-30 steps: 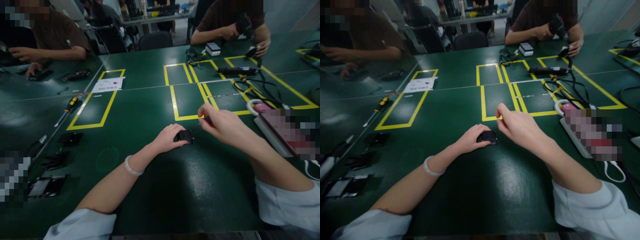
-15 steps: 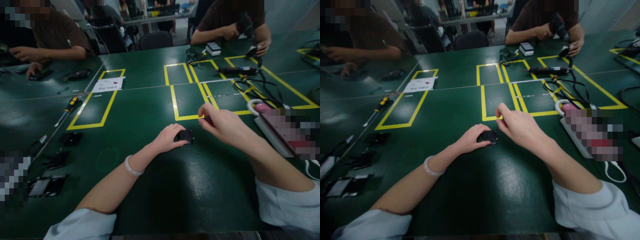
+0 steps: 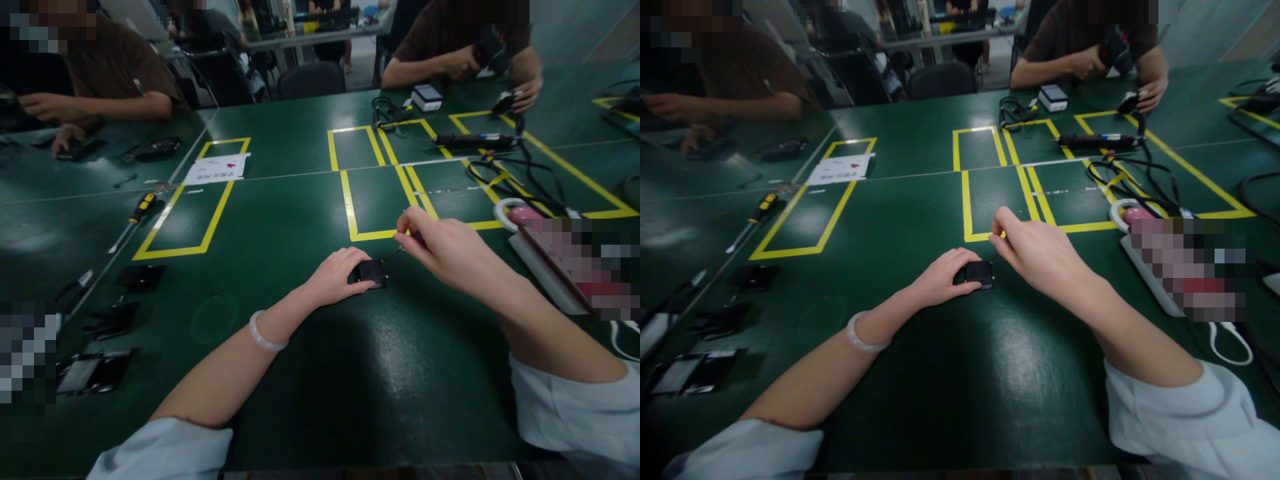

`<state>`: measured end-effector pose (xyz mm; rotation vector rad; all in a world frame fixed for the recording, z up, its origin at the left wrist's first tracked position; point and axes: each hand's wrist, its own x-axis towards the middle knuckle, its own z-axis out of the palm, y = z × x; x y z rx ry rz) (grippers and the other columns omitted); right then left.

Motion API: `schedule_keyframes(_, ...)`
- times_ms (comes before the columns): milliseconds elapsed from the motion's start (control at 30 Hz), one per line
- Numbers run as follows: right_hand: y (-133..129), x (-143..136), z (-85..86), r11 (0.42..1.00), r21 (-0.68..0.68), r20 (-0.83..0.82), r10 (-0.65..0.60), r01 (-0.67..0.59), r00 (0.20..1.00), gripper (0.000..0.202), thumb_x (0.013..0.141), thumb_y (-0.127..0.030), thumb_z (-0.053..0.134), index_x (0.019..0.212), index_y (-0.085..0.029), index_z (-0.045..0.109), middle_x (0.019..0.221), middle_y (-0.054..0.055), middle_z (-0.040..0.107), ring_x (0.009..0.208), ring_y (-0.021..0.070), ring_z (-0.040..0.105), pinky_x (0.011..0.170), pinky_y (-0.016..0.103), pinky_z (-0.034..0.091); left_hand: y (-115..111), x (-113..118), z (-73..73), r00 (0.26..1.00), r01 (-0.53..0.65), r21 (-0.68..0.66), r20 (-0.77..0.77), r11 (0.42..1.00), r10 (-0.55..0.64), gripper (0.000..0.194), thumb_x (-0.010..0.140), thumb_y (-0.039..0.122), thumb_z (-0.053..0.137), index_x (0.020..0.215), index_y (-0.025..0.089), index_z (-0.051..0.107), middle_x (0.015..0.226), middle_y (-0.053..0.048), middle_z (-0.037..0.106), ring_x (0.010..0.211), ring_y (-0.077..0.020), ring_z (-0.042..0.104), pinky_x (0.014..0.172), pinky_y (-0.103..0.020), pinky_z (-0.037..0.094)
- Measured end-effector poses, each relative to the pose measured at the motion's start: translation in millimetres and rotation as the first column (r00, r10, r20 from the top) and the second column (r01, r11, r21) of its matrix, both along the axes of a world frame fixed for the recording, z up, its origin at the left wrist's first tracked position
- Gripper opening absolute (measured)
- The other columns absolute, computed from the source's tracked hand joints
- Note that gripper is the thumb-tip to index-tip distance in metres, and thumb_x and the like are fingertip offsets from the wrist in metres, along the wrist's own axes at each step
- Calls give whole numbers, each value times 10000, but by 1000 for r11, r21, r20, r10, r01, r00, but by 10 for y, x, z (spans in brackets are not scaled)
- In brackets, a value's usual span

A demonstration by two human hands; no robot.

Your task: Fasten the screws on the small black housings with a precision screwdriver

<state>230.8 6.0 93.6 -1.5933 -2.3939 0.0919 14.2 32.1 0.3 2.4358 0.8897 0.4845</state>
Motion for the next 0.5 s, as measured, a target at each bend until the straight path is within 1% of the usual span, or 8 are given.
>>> schedule_keyframes(100,11,9,-6,1000,11,-18,8,-8,1000,174,942,-340,401,1007,-208,492,735,20,644,630,188,577,553,280,292,0,-1,0,1000,-4,8,3,1000,4,397,885,479,565,1167,201,537,1143,-85,594,1050,-241,551,920,-382,438)
schedule_keyframes(200,20,19,-9,1000,4,-13,14,-14,1000,162,938,-340,404,985,-211,491,756,22,642,634,182,569,546,279,285,0,-2,1,1000,-3,7,5,1000,3,403,883,484,567,1162,196,535,1137,-86,597,1048,-240,552,919,-379,438)
schedule_keyframes(300,18,20,-6,1000,-2,1,15,-15,1000,185,940,-375,406,961,-217,500,739,15,634,618,173,558,536,276,270,2,-2,1,1000,-6,3,-2,1000,6,408,879,486,567,1164,197,531,1130,-87,600,1053,-246,552,926,-387,436)
schedule_keyframes(400,12,12,-3,1000,4,31,6,-6,999,239,946,-422,388,940,-221,518,673,6,611,581,170,541,526,277,251,1,-2,-3,1000,-14,3,-4,1000,14,406,878,487,565,1166,202,533,1132,-88,600,1055,-251,554,927,-395,435)
schedule_keyframes(500,7,0,-5,1000,7,45,-13,12,999,237,951,-390,367,973,-213,523,672,12,619,581,178,546,524,281,248,2,-5,-7,1000,-15,4,4,1000,15,401,878,485,567,1163,204,536,1134,-85,601,1050,-248,556,919,-390,436)
